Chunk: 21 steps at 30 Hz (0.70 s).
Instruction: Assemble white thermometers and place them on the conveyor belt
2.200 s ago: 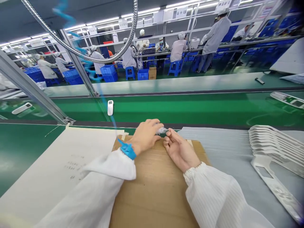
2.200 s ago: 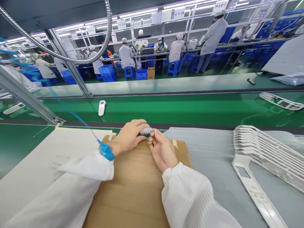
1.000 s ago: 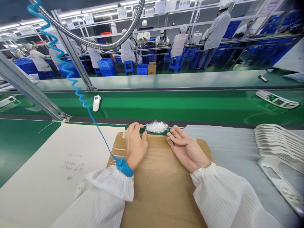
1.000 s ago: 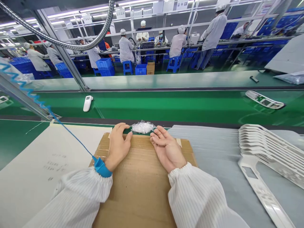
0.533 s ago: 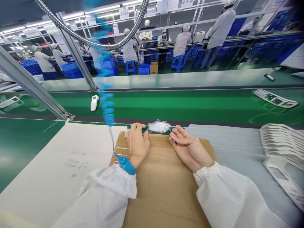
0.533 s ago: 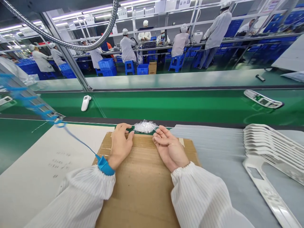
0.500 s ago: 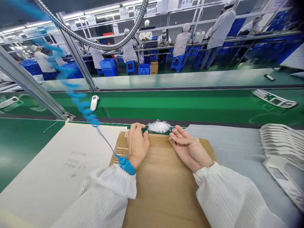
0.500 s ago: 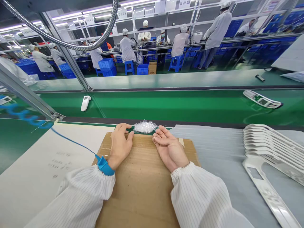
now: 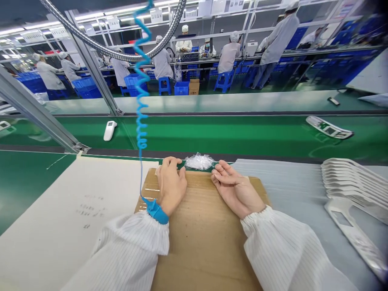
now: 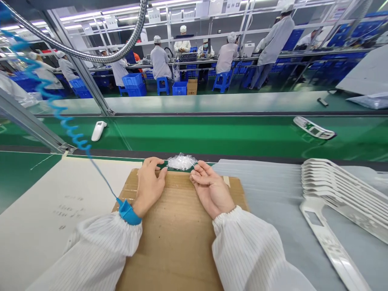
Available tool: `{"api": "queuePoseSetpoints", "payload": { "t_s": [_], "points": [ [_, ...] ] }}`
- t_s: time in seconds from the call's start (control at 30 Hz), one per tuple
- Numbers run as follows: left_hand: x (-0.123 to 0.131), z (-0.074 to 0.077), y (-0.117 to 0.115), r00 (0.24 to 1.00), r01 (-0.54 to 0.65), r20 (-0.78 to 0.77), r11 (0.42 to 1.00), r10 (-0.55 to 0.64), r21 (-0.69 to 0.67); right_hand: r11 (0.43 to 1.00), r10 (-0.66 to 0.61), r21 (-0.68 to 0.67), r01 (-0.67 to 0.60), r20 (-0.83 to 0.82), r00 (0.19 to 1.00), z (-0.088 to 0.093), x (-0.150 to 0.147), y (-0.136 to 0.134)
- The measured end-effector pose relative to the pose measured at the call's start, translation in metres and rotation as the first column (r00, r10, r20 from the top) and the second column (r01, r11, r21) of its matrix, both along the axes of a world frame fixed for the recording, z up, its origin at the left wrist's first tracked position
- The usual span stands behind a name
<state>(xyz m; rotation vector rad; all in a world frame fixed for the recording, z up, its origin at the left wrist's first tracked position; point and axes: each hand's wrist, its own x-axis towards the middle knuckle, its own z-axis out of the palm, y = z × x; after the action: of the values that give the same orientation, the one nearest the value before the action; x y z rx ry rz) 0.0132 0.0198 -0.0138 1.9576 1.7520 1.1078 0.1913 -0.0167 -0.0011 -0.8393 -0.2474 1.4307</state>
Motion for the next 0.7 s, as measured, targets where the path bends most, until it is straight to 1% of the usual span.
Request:
{"api": "queuePoseSetpoints", "payload": {
  "t_s": [0.17,0.37,0.5,0.7],
  "points": [
    [-0.0021,0.0022,0.0010,1.000,0.005,-0.008,1.000,-0.005,-0.025,0.999,0.029,0.044,-0.029,-0.011,1.000,-0.0037,-0.0008,0.0017],
    [-0.0043,-0.0003,0.0037,1.000,0.002,-0.015,0.999,-0.002,-0.038,0.999,0.018,0.044,-0.017,-0.037,0.999,-0.0029,-0.0027,0.0021],
    [-0.0048,0.0004,0.0037,1.000,-0.003,-0.020,0.999,0.002,-0.055,0.998,0.040,0.058,-0.038,-0.029,0.999,-0.0031,-0.0017,0.0012],
    [-0.0046,0.0013,0.0032,1.000,0.005,-0.012,0.998,-0.005,-0.058,0.998,0.031,0.058,-0.030,-0.022,0.999,-0.0042,-0.0023,0.0012]
  ]
}}
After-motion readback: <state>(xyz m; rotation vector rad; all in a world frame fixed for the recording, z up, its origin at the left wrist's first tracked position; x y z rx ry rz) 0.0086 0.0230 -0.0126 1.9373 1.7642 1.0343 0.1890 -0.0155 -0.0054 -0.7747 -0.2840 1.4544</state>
